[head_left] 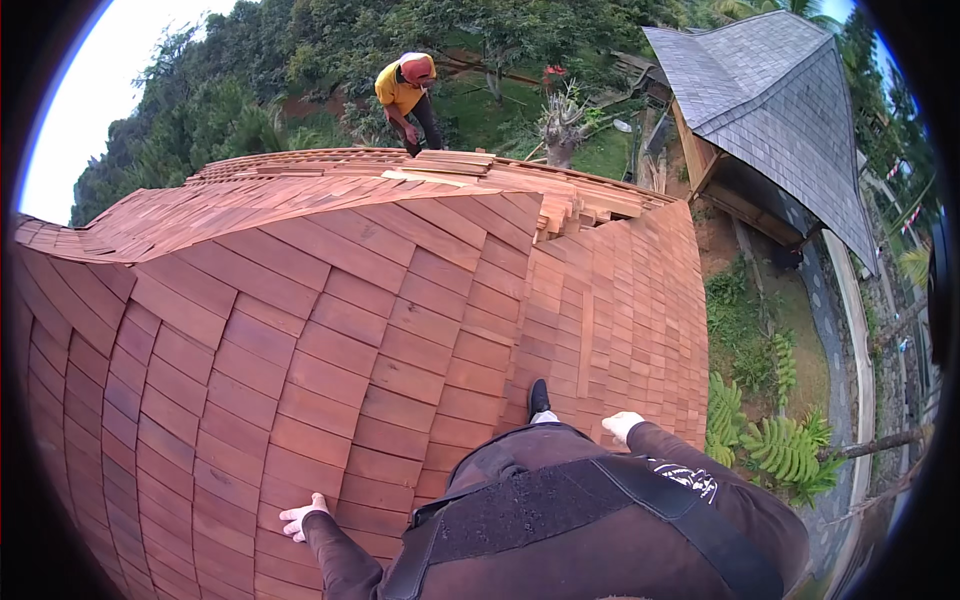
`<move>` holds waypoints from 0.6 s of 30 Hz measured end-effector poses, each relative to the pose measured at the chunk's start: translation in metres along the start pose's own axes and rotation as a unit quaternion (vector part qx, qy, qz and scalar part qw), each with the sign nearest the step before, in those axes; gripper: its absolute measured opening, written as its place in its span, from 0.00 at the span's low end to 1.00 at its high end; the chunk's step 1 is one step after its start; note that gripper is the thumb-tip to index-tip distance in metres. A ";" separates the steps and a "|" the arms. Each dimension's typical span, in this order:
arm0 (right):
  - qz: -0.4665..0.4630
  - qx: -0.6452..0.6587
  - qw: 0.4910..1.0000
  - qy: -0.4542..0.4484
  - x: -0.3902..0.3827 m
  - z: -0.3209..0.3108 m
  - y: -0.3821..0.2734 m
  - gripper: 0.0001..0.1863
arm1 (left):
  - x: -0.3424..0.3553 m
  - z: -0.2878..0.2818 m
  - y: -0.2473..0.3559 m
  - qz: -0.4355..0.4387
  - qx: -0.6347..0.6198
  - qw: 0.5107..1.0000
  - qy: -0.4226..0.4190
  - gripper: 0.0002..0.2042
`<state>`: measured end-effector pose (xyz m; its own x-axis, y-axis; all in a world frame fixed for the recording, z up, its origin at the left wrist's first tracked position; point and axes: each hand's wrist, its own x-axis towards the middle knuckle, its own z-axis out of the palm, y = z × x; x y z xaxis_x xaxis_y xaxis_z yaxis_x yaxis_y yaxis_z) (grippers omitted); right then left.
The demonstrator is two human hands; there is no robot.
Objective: The person navigates the sloped surface of a roof, moving toward a pile of wooden shingles and picking up a single shingle.
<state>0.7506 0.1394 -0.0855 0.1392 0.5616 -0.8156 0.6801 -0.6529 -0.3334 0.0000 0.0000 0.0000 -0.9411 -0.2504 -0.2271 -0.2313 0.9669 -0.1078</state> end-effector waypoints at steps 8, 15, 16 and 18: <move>-0.012 0.005 1.000 -0.006 -0.003 0.004 -0.001 0.35 | -0.010 -0.008 0.003 -0.001 -0.002 1.000 -0.006 0.61; -0.027 0.020 0.999 0.035 0.002 0.012 0.003 0.35 | -0.011 -0.009 0.006 -0.001 0.004 1.000 -0.005 0.61; -0.028 0.021 0.998 0.044 0.006 0.012 0.007 0.35 | -0.016 -0.010 0.008 0.002 0.004 1.000 -0.007 0.61; -0.025 0.025 0.999 0.037 0.008 0.012 0.009 0.35 | -0.017 -0.010 0.006 0.001 0.005 1.000 -0.006 0.61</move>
<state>0.7491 0.1320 -0.1007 0.1609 0.6290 -0.7606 0.6505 -0.6471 -0.3975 0.0116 0.0107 0.0129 -0.9386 -0.2493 -0.2386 -0.2268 0.9668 -0.1180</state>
